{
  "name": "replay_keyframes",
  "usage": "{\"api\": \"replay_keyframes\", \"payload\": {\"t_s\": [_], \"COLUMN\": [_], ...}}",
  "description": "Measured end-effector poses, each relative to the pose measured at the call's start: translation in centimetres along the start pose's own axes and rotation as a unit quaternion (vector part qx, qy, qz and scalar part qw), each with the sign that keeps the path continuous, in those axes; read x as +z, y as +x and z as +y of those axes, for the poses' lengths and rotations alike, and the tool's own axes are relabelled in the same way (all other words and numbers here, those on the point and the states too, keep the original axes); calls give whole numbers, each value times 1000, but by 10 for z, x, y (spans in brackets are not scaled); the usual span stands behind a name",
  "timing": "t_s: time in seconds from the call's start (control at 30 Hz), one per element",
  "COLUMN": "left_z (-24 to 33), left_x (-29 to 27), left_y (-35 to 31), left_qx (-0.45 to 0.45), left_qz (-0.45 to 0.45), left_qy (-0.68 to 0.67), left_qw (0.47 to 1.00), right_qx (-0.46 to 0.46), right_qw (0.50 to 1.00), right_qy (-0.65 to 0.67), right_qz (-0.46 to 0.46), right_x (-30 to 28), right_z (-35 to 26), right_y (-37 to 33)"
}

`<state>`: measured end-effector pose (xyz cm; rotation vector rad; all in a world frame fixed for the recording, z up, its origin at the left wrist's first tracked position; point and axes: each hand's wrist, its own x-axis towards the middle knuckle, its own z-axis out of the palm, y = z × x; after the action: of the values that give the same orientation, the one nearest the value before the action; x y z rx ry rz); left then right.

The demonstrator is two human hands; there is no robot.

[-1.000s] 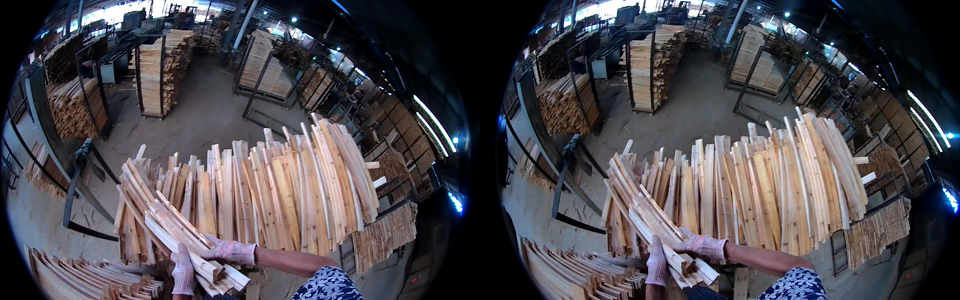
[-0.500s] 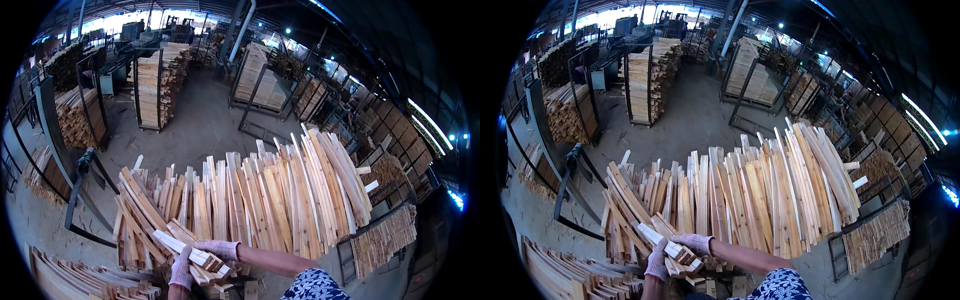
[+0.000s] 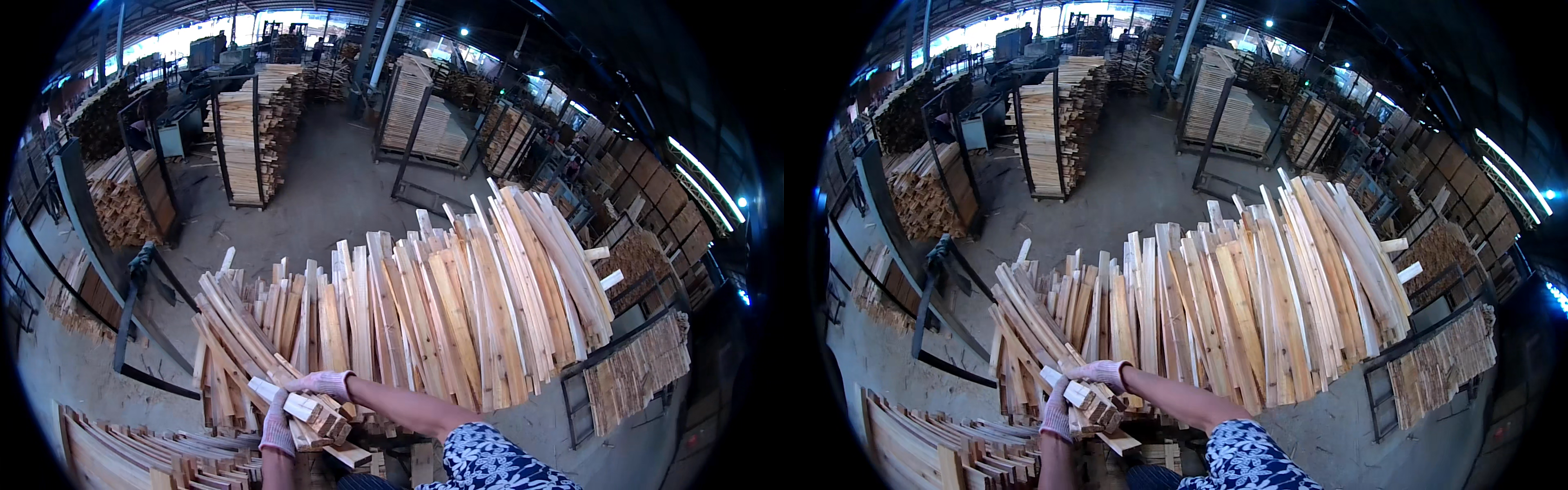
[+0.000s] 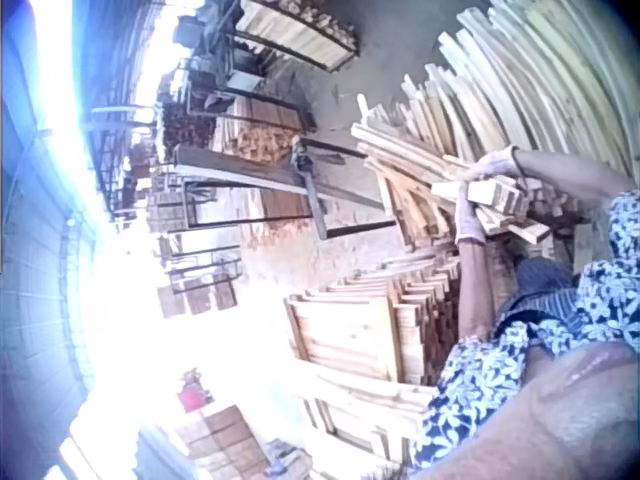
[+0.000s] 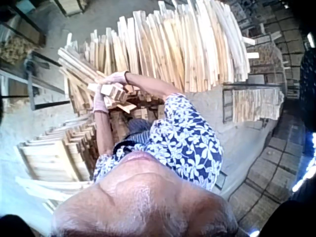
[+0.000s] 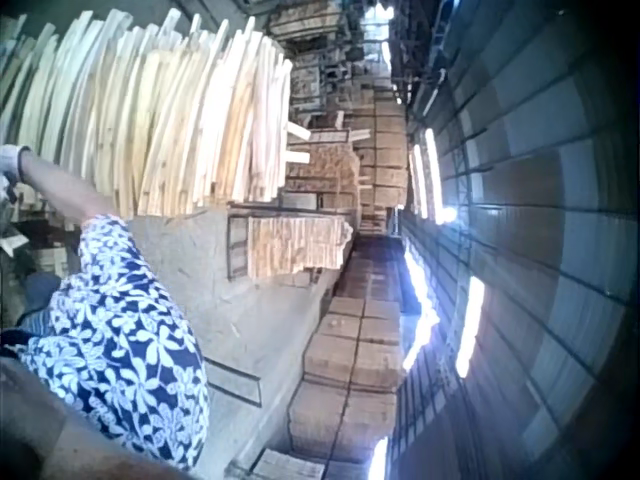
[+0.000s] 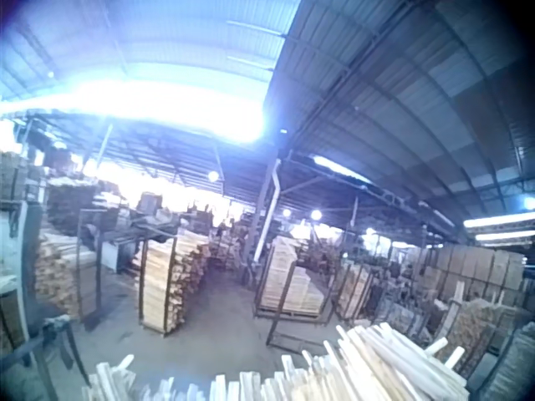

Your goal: The person repeatedly picks up small stacks of wooden planks from a nearby pile and places them onto a larger, growing stack on a metal rack. The person wears gloves and handles the planks by hand, aligning them as they are added to the stack.

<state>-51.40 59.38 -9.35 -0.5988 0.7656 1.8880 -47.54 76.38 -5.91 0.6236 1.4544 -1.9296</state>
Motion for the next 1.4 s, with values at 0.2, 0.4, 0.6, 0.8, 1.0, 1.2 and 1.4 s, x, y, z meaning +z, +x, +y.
{"api": "replay_keyframes", "payload": {"t_s": [0.2, 0.4, 0.6, 0.8, 1.0, 1.2, 1.4], "left_z": [-28, -21, -1, 2, -9, 1, 3], "left_x": [-21, 69, 135, 168, 149, 142, 87], "left_y": [1, -97, -168, -225, -275, -330, -417], "left_qx": [101, 182, 366, 446, 624, 646, 773], "left_qz": [81, -2, -219, -151, -100, -68, 53], "left_qy": [139, 312, 313, 453, 273, -43, 62], "left_qw": [982, 932, 849, 757, 726, 760, 630], "right_qx": [-68, -151, -344, -475, -420, -487, -401], "right_qw": [996, 978, 918, 859, 888, 862, 840], "right_qy": [-48, 48, 23, 159, -55, -118, -267], "right_qz": [28, 132, 196, 109, 182, -76, -248], "right_x": [9, 41, 75, 70, 136, 232, 362], "right_z": [34, 18, -26, -55, -114, -167, -181], "right_y": [-31, -115, -191, -204, -237, -246, -251]}}
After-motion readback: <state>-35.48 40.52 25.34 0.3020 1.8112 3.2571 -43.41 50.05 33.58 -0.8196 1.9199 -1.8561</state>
